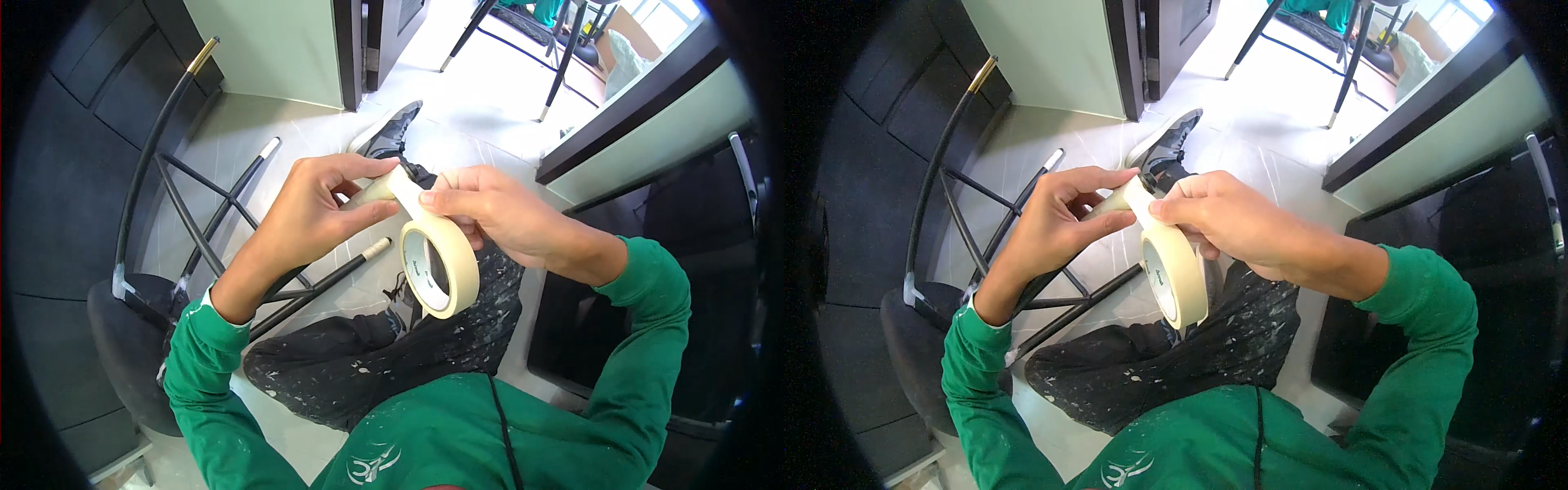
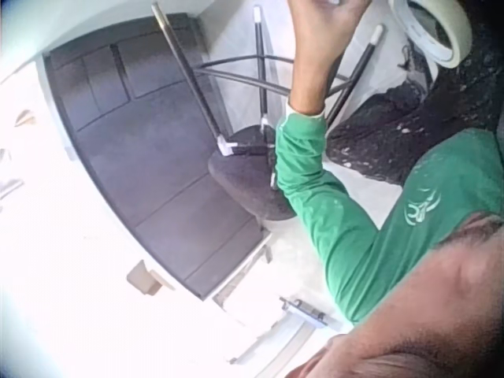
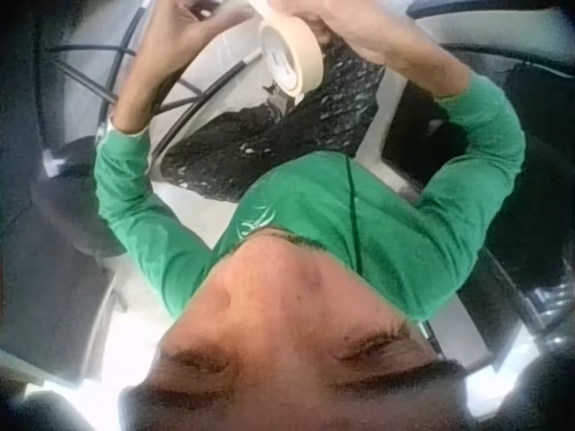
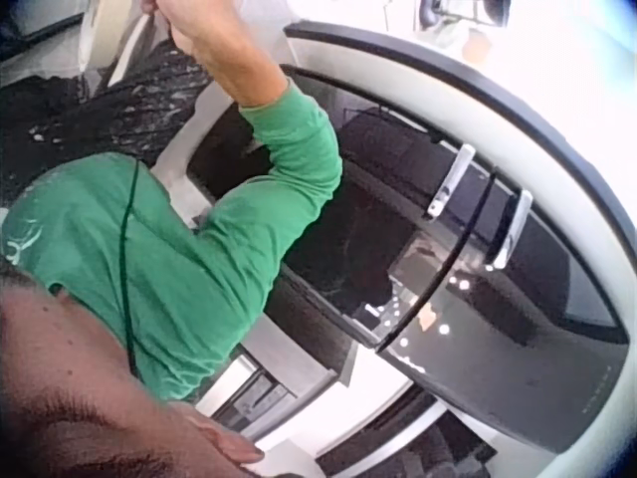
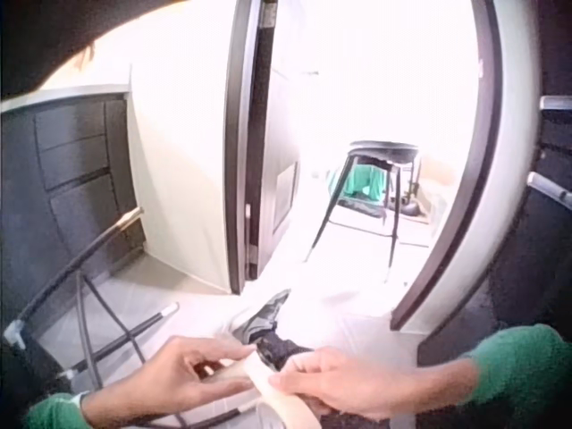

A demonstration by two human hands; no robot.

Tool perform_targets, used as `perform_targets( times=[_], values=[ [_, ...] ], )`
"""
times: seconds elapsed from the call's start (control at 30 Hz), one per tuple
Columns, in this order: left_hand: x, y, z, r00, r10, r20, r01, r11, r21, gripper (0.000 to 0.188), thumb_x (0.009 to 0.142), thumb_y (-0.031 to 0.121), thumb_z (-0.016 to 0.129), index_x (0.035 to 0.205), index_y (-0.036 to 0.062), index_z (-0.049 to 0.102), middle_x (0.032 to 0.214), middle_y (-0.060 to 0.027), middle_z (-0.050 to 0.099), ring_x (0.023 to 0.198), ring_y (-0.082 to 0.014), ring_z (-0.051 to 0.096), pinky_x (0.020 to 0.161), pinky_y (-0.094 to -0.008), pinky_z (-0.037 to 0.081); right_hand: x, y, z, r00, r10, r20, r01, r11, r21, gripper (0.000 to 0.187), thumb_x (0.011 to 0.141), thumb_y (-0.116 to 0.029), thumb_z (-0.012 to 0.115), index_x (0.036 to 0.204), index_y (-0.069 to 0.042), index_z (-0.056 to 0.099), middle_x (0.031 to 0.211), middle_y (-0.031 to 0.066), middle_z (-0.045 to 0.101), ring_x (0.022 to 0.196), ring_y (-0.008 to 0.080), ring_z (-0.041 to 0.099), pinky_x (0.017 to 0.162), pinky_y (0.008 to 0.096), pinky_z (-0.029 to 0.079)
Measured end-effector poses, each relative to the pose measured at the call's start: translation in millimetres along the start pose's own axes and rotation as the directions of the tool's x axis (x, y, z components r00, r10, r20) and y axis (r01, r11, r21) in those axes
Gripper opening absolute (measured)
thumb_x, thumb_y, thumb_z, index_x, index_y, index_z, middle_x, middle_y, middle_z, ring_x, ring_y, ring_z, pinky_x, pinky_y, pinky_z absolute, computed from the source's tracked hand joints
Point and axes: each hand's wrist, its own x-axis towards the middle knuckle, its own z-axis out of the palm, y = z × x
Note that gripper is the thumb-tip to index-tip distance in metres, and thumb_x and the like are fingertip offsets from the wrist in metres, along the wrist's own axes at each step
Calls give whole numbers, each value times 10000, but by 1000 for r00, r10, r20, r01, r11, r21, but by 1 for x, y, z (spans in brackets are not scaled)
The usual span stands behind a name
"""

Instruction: The person wraps masking tape around the bottom of the black legs of a stool while sitting on the floor, handling the stool and the roll of tape.

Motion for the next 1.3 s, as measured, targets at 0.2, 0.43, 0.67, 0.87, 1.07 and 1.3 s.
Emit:
perform_targets(
  times=[0.2,0.43,0.67,0.87,1.07,1.3],
  values=[
    [-1,-3,1,998,55,-4,-55,998,30,412,863,88,814,1263,52,725,971,25,697,711,-2,494,588,-193,383,0,-21,14,997,-40,-64,38,999,-35,224,986,-229,622,907,-24,668,733,-2,563,604,89,450,560,272,351],
    [-2,0,3,995,96,20,-97,993,65,414,866,95,814,1269,67,723,926,20,696,698,-24,471,597,-221,390,17,-53,7,1000,-16,-25,7,950,-312,292,999,-289,625,1001,-10,709,860,30,683,706,93,613,607,248,438],
    [-4,-5,3,994,106,-26,-104,992,78,427,851,86,826,1263,42,723,976,1,726,690,-35,480,620,-223,427,-7,-21,7,998,49,-43,-55,986,-158,251,1008,-270,617,967,-29,671,760,-6,595,638,76,478,575,251,366],
    [-4,-1,3,996,78,-34,-75,994,84,435,846,78,829,1267,46,723,981,1,727,686,-24,477,602,-211,417,-5,3,0,1000,9,-1,-9,999,-36,261,1021,-278,623,958,-27,655,765,-12,600,623,57,493,544,238,364],
    [0,4,1,999,46,-18,-44,996,81,438,847,61,819,1273,42,718,943,6,707,685,-18,478,594,-207,409,3,26,3,980,-185,-80,175,978,-114,251,1029,-253,629,941,-18,648,787,3,639,659,43,540,569,227,406],
    [0,0,-4,999,43,1,-43,999,29,474,846,13,787,1309,46,691,1074,-40,729,762,-46,604,622,-208,461,2,26,18,966,-233,-114,236,972,10,240,1025,-218,636,932,2,650,776,2,647,664,36,542,564,228,410]
  ],
)
